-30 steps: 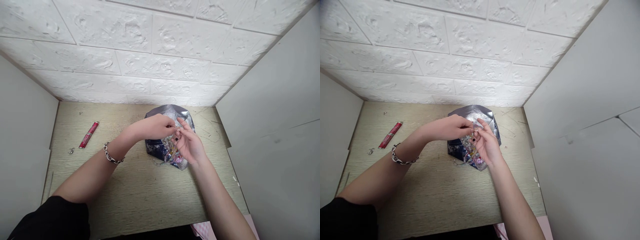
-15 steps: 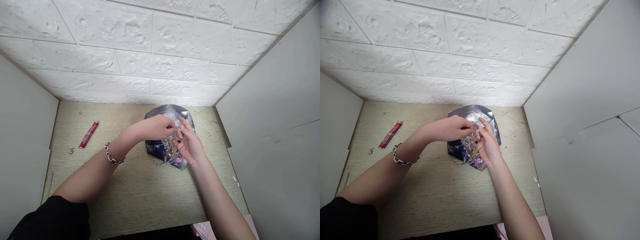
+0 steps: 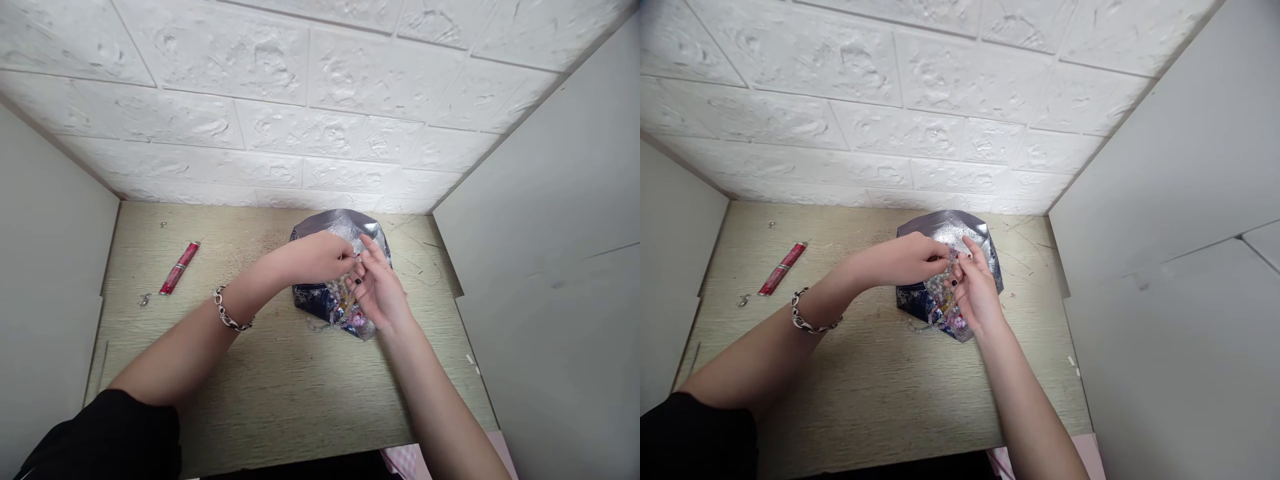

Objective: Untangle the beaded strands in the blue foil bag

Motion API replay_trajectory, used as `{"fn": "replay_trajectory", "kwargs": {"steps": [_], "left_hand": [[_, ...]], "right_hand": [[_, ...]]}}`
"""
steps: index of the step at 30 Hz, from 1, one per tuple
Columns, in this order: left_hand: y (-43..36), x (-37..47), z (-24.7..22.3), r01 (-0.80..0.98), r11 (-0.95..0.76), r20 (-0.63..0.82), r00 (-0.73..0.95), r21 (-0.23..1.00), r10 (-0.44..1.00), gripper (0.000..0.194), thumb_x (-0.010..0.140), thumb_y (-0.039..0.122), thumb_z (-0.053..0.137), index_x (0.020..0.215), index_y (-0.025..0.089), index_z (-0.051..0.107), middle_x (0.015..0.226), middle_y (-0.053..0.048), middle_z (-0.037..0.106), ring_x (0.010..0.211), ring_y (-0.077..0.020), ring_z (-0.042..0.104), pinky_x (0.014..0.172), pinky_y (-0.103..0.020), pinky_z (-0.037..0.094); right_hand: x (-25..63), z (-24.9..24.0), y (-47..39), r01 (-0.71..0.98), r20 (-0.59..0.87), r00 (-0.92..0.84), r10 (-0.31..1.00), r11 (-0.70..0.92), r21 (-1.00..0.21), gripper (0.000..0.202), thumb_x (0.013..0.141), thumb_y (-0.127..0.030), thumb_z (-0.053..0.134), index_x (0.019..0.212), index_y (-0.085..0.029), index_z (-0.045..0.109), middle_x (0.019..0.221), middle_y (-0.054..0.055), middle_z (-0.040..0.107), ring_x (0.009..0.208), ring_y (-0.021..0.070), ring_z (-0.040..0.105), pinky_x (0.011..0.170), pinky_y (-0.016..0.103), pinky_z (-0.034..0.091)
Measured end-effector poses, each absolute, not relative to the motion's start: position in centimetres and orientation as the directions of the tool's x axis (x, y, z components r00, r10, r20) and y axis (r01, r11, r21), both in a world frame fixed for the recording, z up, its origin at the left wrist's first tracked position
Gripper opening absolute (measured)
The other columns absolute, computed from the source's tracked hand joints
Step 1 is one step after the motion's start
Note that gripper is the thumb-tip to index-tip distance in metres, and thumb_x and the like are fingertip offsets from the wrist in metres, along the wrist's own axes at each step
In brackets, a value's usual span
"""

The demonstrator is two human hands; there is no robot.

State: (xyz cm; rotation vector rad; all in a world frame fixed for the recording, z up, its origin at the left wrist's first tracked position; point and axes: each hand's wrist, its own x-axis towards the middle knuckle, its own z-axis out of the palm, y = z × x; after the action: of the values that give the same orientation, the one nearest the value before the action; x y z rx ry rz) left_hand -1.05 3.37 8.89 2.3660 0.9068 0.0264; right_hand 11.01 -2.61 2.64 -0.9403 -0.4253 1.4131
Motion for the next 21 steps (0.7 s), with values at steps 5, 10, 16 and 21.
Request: {"fn": "replay_trajectory", "kwargs": {"steps": [5,10,16,21], "left_hand": [[3.4,-0.85,8.26,0.592,-0.603,-0.11,0.756,0.535,0.645,0.03,0.079,0.031,0.036,0.063,0.016,0.056,0.06,-0.002,0.056,0.052,-0.0093,0.042,0.051,-0.024,0.025],[3.56,-0.57,7.82,0.576,-0.604,0.031,0.709,0.551,0.705,0.029,0.078,0.031,0.039,0.058,0.016,0.054,0.054,0.0,0.05,0.052,-0.0086,0.039,0.051,-0.025,0.024],[3.42,-0.29,7.82,0.557,-0.573,0.022,0.705,0.601,0.709,0.032,0.077,0.032,0.039,0.05,0.015,0.047,0.047,0.002,0.04,0.051,-0.0082,0.034,0.049,-0.025,0.022],[3.4,-0.28,7.89,0.565,-0.552,0.009,0.693,0.613,0.72,0.032,0.076,0.033,0.04,0.049,0.016,0.044,0.047,0.002,0.037,0.05,-0.0082,0.031,0.048,-0.025,0.021]], "right_hand": [[11.05,2.45,-2.59,-0.673,-0.292,0.187,0.938,-0.094,-0.733,0.034,0.071,-0.02,0.06,0.103,-0.028,0.052,0.064,-0.006,0.047,0.055,0.0056,0.045,0.051,0.019,0.044],[11.23,2.15,-2.49,-0.677,-0.297,0.188,0.936,-0.096,-0.73,0.032,0.072,-0.02,0.059,0.102,-0.027,0.051,0.065,-0.006,0.053,0.054,0.0057,0.048,0.053,0.02,0.047],[11.26,1.91,-2.45,-0.673,-0.289,0.19,0.938,-0.089,-0.734,0.033,0.071,-0.022,0.061,0.102,-0.027,0.052,0.069,-0.006,0.056,0.053,0.0047,0.048,0.058,0.021,0.049],[11.26,1.85,-2.51,-0.682,-0.27,0.169,0.948,-0.085,-0.726,0.031,0.073,-0.022,0.061,0.102,-0.026,0.052,0.071,-0.005,0.057,0.054,0.0041,0.049,0.06,0.021,0.049]]}}
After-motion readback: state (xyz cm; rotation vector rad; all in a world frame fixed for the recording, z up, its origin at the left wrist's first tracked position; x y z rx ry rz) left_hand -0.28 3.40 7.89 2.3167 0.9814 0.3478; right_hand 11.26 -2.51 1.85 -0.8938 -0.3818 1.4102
